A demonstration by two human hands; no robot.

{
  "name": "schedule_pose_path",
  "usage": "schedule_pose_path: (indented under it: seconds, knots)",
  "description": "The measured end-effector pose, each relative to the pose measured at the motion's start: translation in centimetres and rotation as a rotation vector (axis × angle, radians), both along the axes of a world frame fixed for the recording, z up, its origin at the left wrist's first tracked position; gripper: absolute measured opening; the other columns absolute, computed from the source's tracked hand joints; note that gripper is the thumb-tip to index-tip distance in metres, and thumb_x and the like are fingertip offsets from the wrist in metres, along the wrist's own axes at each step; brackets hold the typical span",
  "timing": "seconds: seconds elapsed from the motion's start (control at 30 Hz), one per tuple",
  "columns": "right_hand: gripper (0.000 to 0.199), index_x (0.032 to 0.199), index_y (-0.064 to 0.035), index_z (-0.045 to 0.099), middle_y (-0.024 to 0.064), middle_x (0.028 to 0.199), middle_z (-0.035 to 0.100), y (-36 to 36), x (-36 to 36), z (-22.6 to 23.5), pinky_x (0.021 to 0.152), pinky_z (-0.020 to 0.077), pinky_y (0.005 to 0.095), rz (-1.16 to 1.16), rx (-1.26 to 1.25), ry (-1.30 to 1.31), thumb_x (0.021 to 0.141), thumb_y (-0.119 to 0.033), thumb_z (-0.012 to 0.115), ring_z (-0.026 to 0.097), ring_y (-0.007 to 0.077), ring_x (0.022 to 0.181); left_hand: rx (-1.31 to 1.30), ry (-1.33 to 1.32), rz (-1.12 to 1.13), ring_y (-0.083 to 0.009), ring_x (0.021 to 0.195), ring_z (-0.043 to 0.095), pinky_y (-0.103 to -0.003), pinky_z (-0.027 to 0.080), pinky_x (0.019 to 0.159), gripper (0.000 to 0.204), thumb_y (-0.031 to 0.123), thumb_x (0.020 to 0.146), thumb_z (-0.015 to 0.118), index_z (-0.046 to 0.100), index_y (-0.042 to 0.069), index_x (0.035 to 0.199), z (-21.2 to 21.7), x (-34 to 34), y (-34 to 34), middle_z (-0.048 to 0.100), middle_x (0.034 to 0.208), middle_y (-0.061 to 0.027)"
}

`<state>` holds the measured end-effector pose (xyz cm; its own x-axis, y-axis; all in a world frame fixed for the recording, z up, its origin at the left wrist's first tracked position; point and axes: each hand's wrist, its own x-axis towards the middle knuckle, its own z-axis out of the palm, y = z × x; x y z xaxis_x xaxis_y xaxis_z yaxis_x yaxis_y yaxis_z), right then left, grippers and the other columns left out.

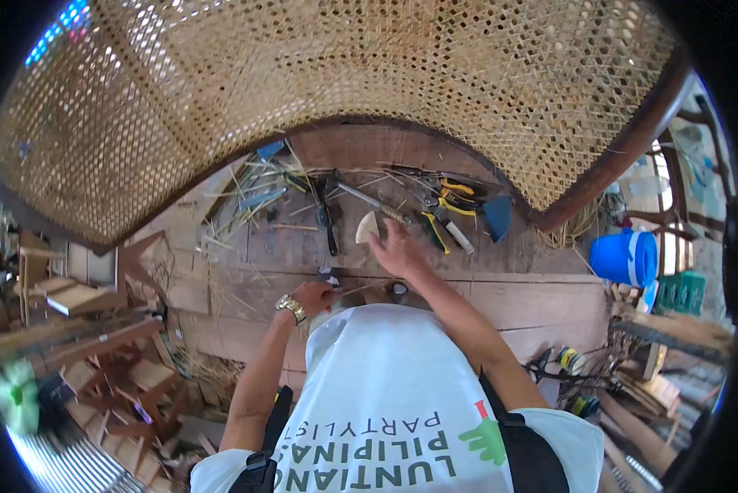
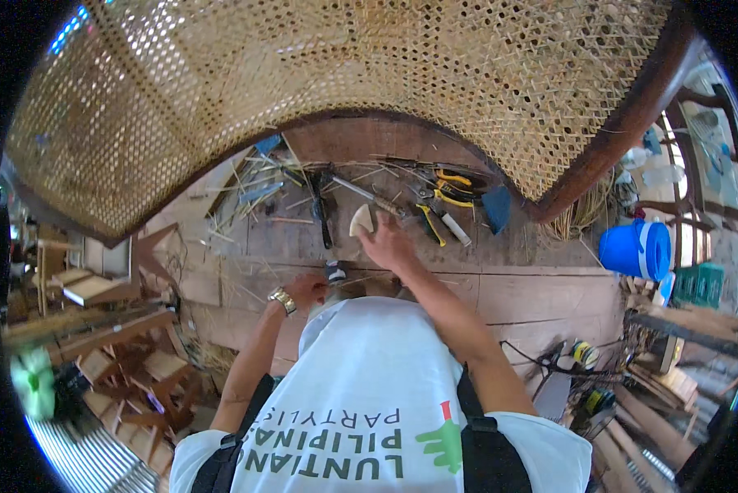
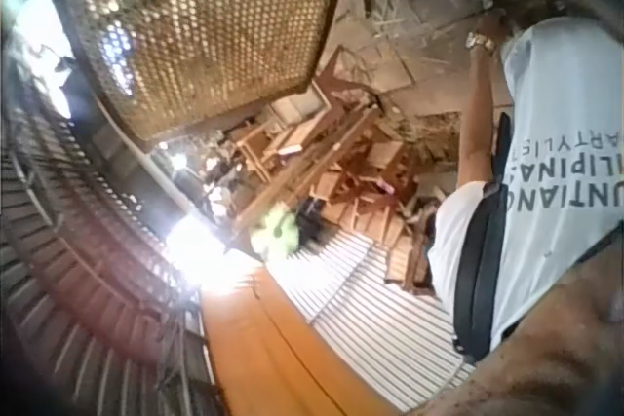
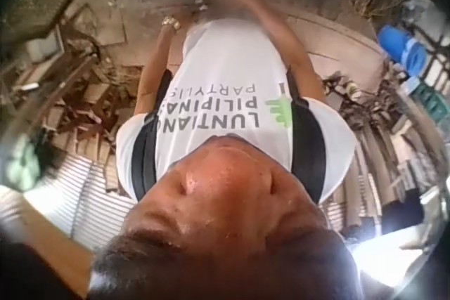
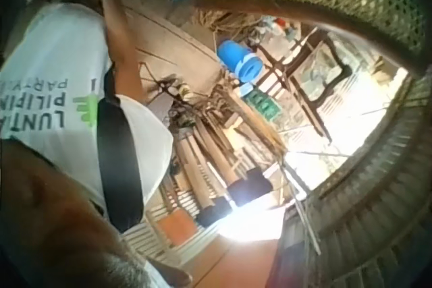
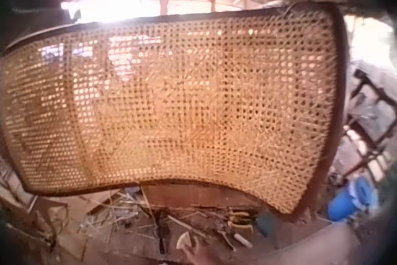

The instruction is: Repairing a rattan chair back by weaving thin rattan strips through the existing mesh and securing them.

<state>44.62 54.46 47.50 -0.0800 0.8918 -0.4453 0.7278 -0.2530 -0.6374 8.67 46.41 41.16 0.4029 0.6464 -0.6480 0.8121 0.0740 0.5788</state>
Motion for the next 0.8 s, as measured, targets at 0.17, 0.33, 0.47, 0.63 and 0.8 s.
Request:
schedule_pose_path:
  seconds: [0.17, 0.33, 0.47, 0.63, 0.8]
  knots:
    - [0.079, 0.166, 0.0014, 0.060, 0.0283, 0.165, 0.060, 5.9, -7.0, -6.7, 0.117, 0.0639, 0.0635, -0.084, 0.160, -0.422, 0.116, -0.056, 0.078, 0.070, 0.0542, 0.144, -0.012, -0.175, -0.234, -0.0324, 0.095, 0.092, -0.052, 0.070, 0.093, 0.029, 0.035, 0.118, 0.069, 0.087, 0.012, 0.119, 1.2, 4.4, 7.0, 0.093, 0.098, -0.0088]
    - [0.064, 0.163, 0.0000, 0.066, 0.0208, 0.150, 0.076, 4.1, -2.6, -9.6, 0.107, 0.0681, 0.0572, -0.329, 0.221, -0.057, 0.120, -0.045, 0.076, 0.082, 0.0396, 0.129, -0.226, -0.224, -0.175, -0.0291, 0.087, 0.093, -0.047, 0.072, 0.081, 0.025, 0.028, 0.121, 0.069, 0.080, 0.008, 0.110, -3.6, 5.3, 9.2, 0.089, 0.093, -0.0146]
    - [0.049, 0.158, -0.0088, 0.076, 0.0072, 0.129, 0.084, -2.8, -0.8, -2.7, 0.091, 0.0685, 0.0434, -0.784, -0.472, 1.297, 0.127, -0.046, 0.074, 0.081, 0.0212, 0.110, -0.165, -0.219, -0.018, -0.0257, 0.086, 0.092, -0.044, 0.072, 0.076, 0.024, 0.028, 0.120, 0.072, 0.078, 0.009, 0.106, -11.3, -0.1, 7.7, 0.085, 0.088, -0.0128]
    - [0.054, 0.164, -0.0135, 0.074, 0.0051, 0.130, 0.083, -17.8, 1.2, -2.7, 0.082, 0.0651, 0.0356, -0.995, -0.489, 1.538, 0.128, -0.053, 0.071, 0.078, 0.0206, 0.104, 0.144, -0.401, -0.235, -0.0325, 0.097, 0.089, -0.050, 0.069, 0.084, 0.024, 0.032, 0.118, 0.077, 0.087, 0.010, 0.123, -3.2, 13.1, 7.8, 0.091, 0.106, -0.0136]
    - [0.058, 0.166, -0.0147, 0.073, 0.0060, 0.125, 0.082, -21.7, 1.6, -2.7, 0.073, 0.0605, 0.0375, -1.079, -0.370, 1.758, 0.129, -0.058, 0.066, 0.075, 0.0222, 0.090, 0.044, -0.433, -0.330, -0.0314, 0.101, 0.087, -0.049, 0.067, 0.092, 0.032, 0.026, 0.112, 0.076, 0.087, 0.011, 0.138, 5.4, 19.5, 6.0, 0.092, 0.110, -0.0116]
